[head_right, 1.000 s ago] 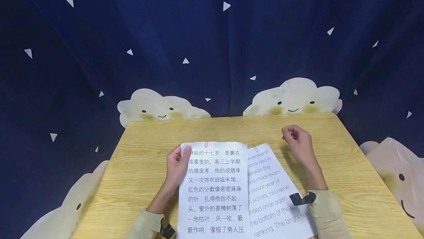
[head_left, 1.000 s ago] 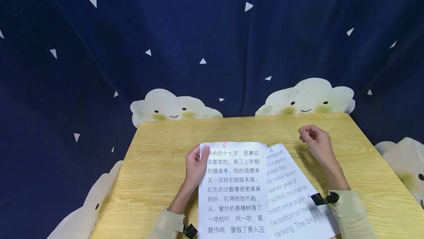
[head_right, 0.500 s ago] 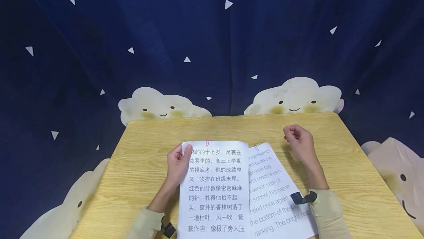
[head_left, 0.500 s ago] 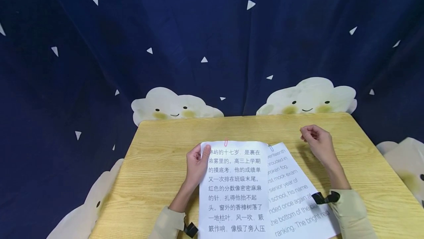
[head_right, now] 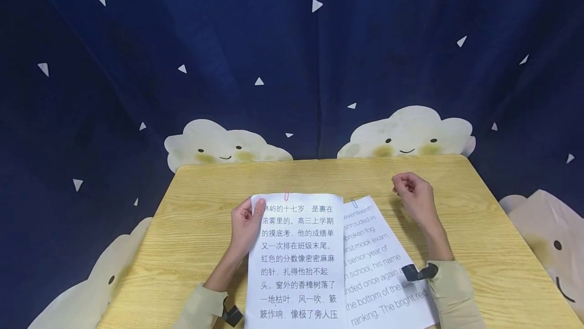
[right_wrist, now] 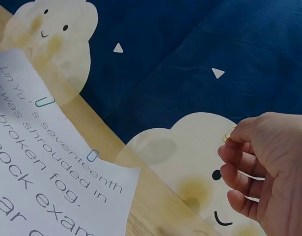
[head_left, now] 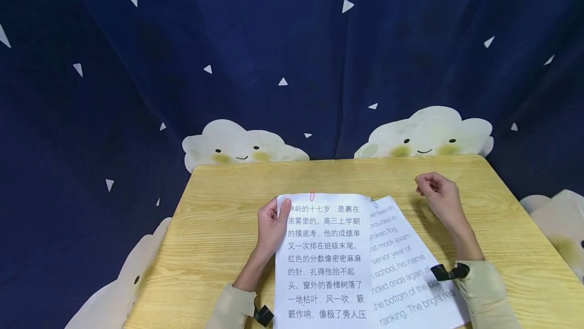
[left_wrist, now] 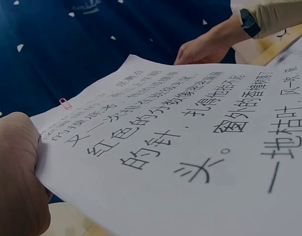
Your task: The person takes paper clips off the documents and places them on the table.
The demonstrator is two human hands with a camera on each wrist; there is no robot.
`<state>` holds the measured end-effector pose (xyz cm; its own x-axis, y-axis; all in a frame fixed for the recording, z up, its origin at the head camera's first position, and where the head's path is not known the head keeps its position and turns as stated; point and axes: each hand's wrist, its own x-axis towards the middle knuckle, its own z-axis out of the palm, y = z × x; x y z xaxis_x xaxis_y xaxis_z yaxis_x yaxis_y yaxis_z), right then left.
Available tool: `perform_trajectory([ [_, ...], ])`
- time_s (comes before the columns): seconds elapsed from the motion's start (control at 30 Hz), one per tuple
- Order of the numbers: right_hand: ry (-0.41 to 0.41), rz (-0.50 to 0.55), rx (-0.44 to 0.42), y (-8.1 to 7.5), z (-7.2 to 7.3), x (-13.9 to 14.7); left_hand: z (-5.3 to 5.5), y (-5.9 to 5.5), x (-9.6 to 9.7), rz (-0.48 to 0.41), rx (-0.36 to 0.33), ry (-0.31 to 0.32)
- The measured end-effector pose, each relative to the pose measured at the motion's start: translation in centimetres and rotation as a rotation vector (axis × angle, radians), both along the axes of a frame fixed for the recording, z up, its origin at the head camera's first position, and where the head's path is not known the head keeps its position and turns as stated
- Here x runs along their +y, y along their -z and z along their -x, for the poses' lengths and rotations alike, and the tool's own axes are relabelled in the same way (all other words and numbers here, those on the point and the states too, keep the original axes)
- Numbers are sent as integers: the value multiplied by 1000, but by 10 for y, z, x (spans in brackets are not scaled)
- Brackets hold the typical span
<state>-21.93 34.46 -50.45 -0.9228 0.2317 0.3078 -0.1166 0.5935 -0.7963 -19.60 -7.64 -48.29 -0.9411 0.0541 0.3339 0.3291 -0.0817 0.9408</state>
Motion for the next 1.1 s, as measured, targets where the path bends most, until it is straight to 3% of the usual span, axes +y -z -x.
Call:
perform_trajectory([
  [0.03,1,-2,-2,0,0,0,-2,-4,0,3,0,1],
  [1.1,13,-9,-45,10,3,3,-2,-3,0,10,-1,-2],
])
